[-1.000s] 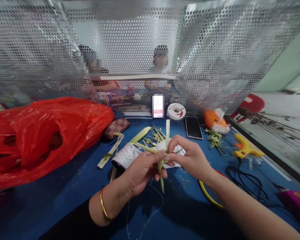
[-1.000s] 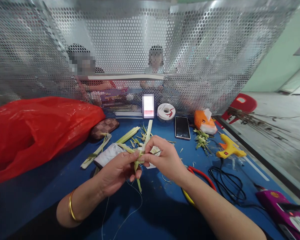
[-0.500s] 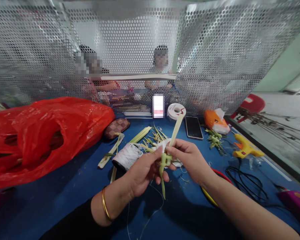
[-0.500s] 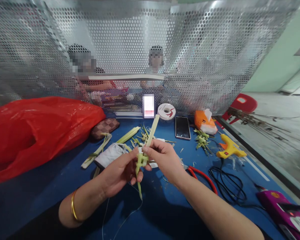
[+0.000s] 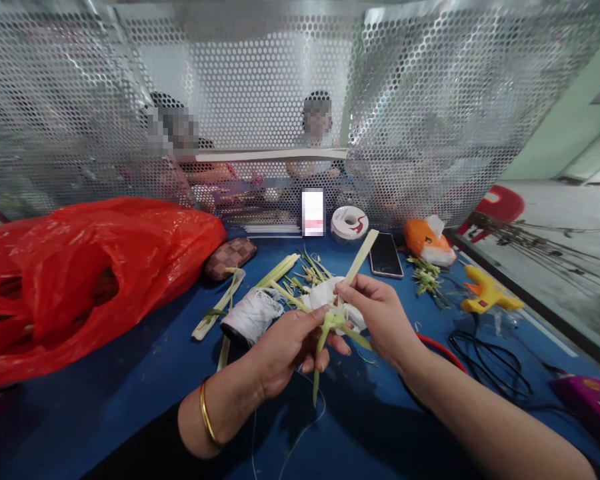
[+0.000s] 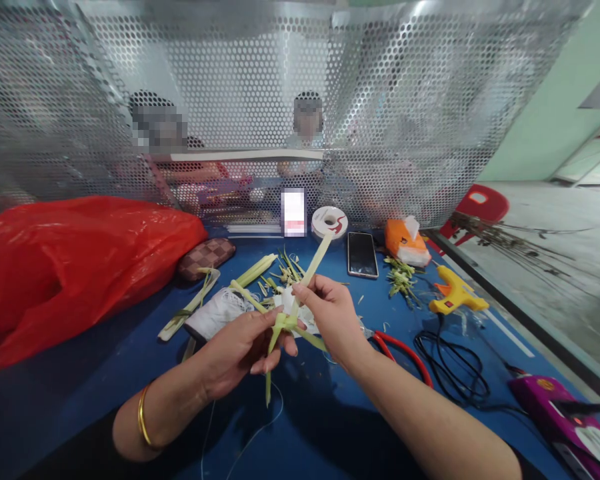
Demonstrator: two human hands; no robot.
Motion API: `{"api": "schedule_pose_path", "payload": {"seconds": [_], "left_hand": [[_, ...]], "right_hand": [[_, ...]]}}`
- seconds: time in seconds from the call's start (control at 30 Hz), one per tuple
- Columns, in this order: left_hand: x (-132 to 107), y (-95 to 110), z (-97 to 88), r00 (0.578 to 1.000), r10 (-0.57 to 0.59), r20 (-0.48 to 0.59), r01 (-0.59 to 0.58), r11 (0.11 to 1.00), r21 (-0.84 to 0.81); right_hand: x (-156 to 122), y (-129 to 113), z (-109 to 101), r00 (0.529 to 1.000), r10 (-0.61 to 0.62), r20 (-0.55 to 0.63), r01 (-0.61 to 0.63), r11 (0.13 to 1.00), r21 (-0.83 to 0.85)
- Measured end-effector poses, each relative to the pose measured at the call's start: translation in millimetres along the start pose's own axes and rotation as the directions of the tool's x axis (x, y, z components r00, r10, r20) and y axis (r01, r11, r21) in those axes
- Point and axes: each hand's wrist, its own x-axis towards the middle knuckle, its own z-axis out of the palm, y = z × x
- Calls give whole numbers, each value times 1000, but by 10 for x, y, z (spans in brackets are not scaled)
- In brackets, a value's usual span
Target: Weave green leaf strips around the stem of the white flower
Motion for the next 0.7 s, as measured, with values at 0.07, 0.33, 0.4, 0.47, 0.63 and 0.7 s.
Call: {"api": "schedule_pose_path", "payload": {"seconds": [0.07,0.33,0.4,0.47,0.63,0.7], "left_hand": [[-3,11,6,998,17,-61,-19,999,-30],[-35,186,16,898,117,-424,-205,964,-168],[-35,200,11,890,154,-430,-245,955,-166],[-36,191,8,902,162,-400,-244,956,-161],[-50,180,-5,945,172,-280,-214,968,-130],[-55,201,-16,950,207,-235,-234,968,-94]], "right_hand": [[32,15,-24,1000,-25,-8,24,995,-92],[-135,-41,-6,819,-557,135,535,659,-529],[-193,6,69,879,-370,300,474,738,-479],[-222,64,157,897,-226,381,380,835,-399],[-223,93,270,901,-88,424,157,979,-131],[-222,65,260,914,-75,398,129,986,-110]]}}
